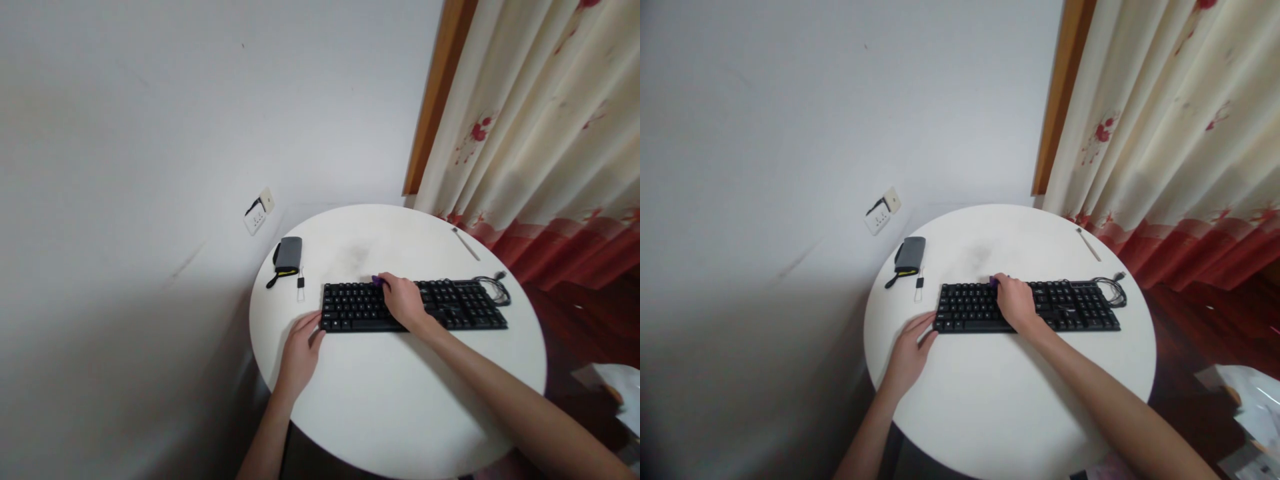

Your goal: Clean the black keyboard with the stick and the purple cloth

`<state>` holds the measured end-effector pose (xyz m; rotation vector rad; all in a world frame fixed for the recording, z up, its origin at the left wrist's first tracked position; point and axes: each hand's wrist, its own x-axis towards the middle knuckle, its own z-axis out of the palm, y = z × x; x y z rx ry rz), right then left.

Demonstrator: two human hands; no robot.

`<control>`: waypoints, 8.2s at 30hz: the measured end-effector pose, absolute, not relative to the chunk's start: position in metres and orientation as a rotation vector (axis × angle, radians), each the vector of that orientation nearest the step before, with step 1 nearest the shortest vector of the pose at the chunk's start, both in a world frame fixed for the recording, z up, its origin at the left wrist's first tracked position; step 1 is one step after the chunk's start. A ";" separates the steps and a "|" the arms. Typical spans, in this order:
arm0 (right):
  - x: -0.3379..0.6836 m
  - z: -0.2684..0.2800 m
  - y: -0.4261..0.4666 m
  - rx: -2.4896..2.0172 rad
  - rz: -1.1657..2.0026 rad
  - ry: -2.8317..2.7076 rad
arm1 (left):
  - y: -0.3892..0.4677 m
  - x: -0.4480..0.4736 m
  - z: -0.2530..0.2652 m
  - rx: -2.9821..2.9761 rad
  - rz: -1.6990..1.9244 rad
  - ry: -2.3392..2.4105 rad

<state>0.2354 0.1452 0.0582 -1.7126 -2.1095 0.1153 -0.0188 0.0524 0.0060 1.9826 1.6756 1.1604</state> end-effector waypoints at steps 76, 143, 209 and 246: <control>0.212 0.050 0.063 -1.164 0.434 -2.321 | 0.055 -0.019 0.004 1.982 1.130 1.677; 0.215 0.046 0.078 -1.300 0.394 -2.258 | 0.054 -0.021 0.002 1.992 1.130 1.698; 0.259 0.046 0.115 -1.610 0.180 -2.120 | 0.055 -0.021 0.005 2.008 1.123 1.693; 0.221 0.054 0.037 -1.366 0.538 -2.016 | 0.057 -0.024 0.000 2.024 1.134 1.653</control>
